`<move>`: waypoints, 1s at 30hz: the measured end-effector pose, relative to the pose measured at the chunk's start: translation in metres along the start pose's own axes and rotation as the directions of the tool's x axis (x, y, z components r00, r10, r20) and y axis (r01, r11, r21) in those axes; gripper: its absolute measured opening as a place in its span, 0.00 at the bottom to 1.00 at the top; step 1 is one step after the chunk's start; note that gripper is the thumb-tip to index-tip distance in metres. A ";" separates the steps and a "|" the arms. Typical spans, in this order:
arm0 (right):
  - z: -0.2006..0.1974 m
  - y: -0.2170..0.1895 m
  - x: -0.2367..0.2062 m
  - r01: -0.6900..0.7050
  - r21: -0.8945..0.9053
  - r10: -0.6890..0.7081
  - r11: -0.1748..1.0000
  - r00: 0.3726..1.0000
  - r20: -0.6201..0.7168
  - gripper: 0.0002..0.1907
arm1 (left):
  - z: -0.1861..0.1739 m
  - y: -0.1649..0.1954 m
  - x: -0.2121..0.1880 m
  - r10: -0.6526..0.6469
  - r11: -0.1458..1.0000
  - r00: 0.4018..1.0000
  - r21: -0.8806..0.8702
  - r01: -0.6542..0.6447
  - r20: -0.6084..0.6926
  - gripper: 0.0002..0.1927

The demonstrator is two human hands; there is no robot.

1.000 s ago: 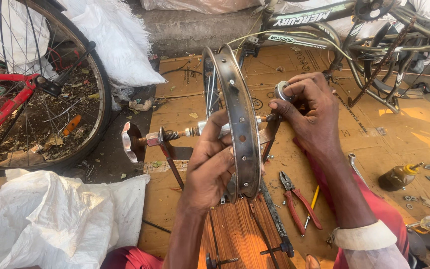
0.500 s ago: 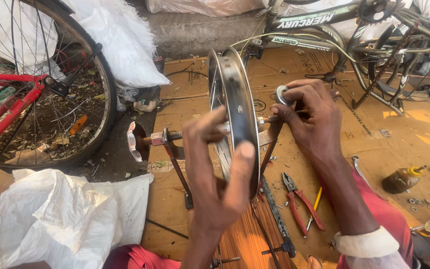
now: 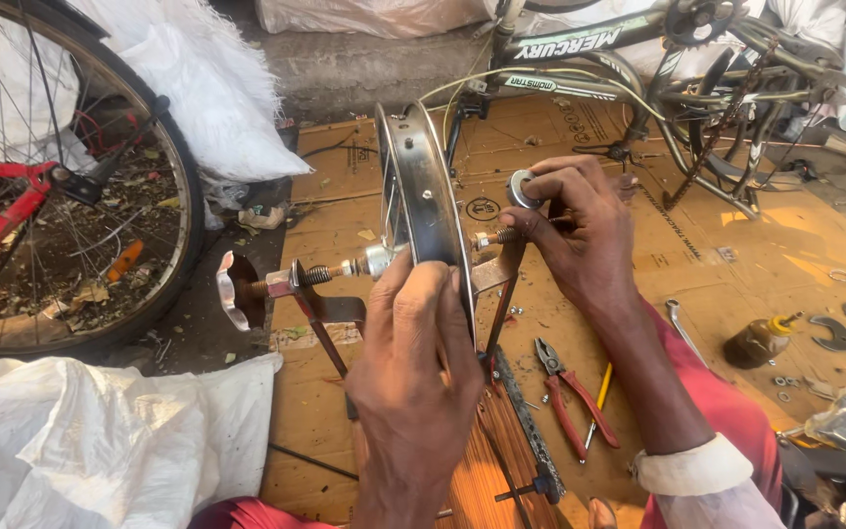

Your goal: The person mounts a bicycle wheel onto a truing stand, spins it to check alignment, and uses pliers to adjust the spokes. They repeatedly spin the wheel to test the truing and make further adjustments.

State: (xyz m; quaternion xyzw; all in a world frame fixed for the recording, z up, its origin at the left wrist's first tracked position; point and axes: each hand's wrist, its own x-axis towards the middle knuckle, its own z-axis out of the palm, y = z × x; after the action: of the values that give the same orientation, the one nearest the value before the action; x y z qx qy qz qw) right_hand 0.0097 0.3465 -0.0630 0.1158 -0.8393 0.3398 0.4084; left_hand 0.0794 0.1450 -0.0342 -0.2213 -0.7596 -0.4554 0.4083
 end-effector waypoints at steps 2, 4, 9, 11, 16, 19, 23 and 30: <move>0.000 0.002 0.000 -0.006 -0.011 0.006 1.000 1.000 0.005 0.15 | -0.003 0.004 0.001 -0.013 1.000 0.997 0.026 0.012 0.072 0.14; 0.000 0.003 -0.001 -0.017 0.005 0.017 1.000 1.000 0.007 0.15 | -0.003 0.005 0.004 -0.032 0.999 0.997 0.000 0.033 0.069 0.14; 0.000 0.004 -0.002 -0.017 0.027 0.017 0.999 1.000 -0.001 0.15 | -0.003 0.005 0.009 -0.036 0.999 0.998 0.007 0.036 0.046 0.13; 0.001 0.004 -0.002 -0.003 -0.009 0.003 1.000 1.000 -0.004 0.16 | -0.004 0.008 0.009 -0.113 0.994 0.989 0.020 0.112 0.099 0.11; 0.001 0.003 -0.001 -0.054 0.020 0.053 0.998 0.999 0.004 0.16 | -0.009 0.011 0.013 -0.057 0.996 0.993 -0.059 0.063 0.103 0.16; 0.001 0.003 -0.001 -0.066 0.020 0.066 0.998 0.998 0.004 0.16 | -0.007 0.010 0.015 -0.101 0.993 0.991 -0.060 0.107 0.089 0.12; 0.001 0.002 -0.001 -0.054 0.014 0.054 0.998 0.999 -0.002 0.15 | -0.008 0.008 0.014 -0.056 0.998 0.994 -0.025 0.059 0.094 0.15; 0.002 -0.001 0.000 0.022 -0.008 -0.022 1.000 0.999 -0.024 0.14 | 0.006 -0.024 0.015 -0.562 0.348 0.797 -0.811 0.471 0.222 0.16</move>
State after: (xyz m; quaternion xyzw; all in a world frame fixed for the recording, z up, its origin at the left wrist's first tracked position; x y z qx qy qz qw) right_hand 0.0088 0.3442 -0.0632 0.1194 -0.8342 0.3332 0.4228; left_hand 0.0512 0.1376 -0.0353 -0.1148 -0.4557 -0.8742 0.1221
